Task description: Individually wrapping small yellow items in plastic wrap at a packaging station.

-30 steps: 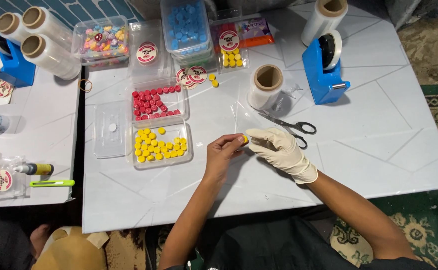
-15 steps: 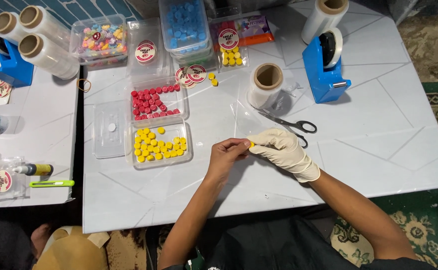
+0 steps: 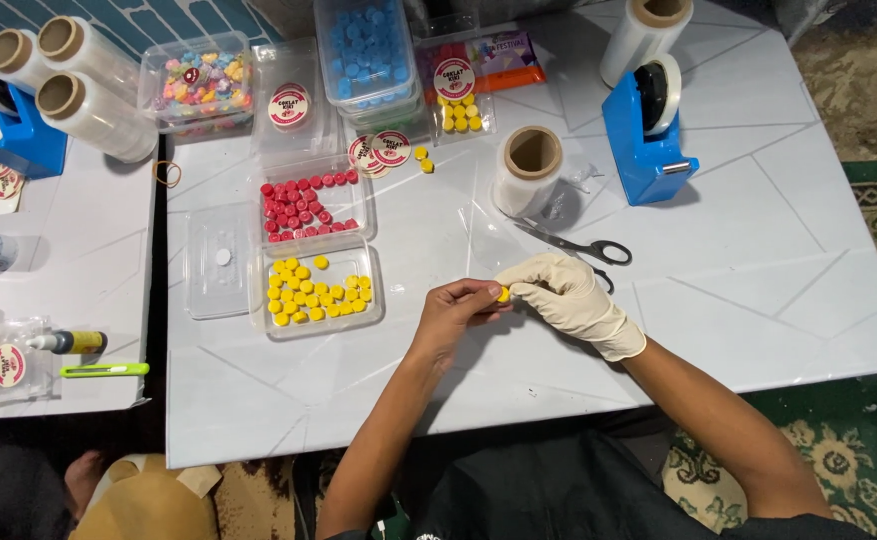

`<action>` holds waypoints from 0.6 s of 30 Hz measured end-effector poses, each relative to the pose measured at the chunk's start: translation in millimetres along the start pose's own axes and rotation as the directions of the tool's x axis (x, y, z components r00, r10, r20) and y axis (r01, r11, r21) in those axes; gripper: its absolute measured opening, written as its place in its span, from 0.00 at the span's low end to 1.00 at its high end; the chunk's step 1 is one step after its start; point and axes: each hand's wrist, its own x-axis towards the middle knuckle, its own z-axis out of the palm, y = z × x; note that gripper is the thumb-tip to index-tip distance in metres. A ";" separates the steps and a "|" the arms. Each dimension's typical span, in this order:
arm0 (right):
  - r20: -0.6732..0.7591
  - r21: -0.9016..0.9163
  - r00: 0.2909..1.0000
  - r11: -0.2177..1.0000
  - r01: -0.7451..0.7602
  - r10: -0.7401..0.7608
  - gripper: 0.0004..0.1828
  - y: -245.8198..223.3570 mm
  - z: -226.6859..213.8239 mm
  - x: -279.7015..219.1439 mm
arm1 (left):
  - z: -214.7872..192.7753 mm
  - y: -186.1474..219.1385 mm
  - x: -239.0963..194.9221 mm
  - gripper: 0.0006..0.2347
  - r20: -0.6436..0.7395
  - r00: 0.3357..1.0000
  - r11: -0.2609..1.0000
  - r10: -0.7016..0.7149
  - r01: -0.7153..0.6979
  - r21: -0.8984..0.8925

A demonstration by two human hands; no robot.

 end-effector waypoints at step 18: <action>-0.124 -0.253 0.992 0.966 -0.049 0.018 0.06 -6.1 -11.8 1.8 | -38.6 3.8 28.3 0.03 -0.062 0.640 0.316 0.766 -0.290 0.903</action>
